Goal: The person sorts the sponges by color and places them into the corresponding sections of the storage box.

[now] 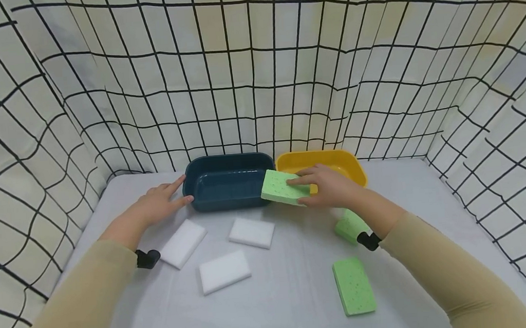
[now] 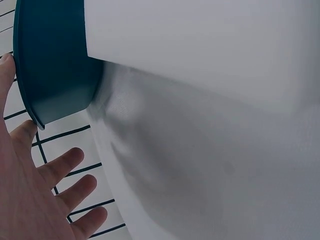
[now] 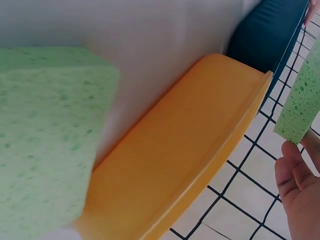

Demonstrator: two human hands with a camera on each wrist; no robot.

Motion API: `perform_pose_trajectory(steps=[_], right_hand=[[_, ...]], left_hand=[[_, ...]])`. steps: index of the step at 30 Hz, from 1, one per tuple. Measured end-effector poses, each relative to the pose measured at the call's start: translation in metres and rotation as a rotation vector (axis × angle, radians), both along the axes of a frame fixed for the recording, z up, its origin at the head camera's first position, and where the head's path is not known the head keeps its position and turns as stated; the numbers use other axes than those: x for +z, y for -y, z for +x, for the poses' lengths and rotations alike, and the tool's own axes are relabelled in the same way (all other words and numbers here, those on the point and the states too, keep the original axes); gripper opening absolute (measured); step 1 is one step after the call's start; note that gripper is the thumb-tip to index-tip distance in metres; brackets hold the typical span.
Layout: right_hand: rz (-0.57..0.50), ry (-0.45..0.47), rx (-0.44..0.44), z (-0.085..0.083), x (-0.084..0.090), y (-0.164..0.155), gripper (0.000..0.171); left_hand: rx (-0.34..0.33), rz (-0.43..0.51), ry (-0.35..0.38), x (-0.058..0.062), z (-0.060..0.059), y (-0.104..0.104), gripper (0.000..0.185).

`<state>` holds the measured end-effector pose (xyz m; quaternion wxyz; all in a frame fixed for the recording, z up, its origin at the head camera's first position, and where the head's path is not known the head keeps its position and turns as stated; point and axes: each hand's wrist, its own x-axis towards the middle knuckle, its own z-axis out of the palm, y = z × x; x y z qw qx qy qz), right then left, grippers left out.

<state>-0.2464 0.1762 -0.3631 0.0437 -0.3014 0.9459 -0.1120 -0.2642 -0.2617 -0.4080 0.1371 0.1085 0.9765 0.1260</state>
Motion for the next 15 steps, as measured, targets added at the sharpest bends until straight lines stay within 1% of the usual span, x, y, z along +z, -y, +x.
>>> perform_pose_trajectory(steps=[6, 11, 15], right_hand=[[-0.018, 0.072, 0.002, -0.022, 0.007, 0.025, 0.049], [-0.022, 0.081, 0.04, -0.037, 0.012, 0.047, 0.049], [0.001, 0.106, 0.038, -0.049, 0.013, 0.065, 0.048]], left_hand=[[0.003, -0.001, 0.001, -0.005, -0.002, 0.004, 0.095], [0.005, 0.002, 0.003, -0.007, -0.002, 0.003, 0.095], [0.005, -0.002, -0.007, -0.006, -0.003, 0.002, 0.094]])
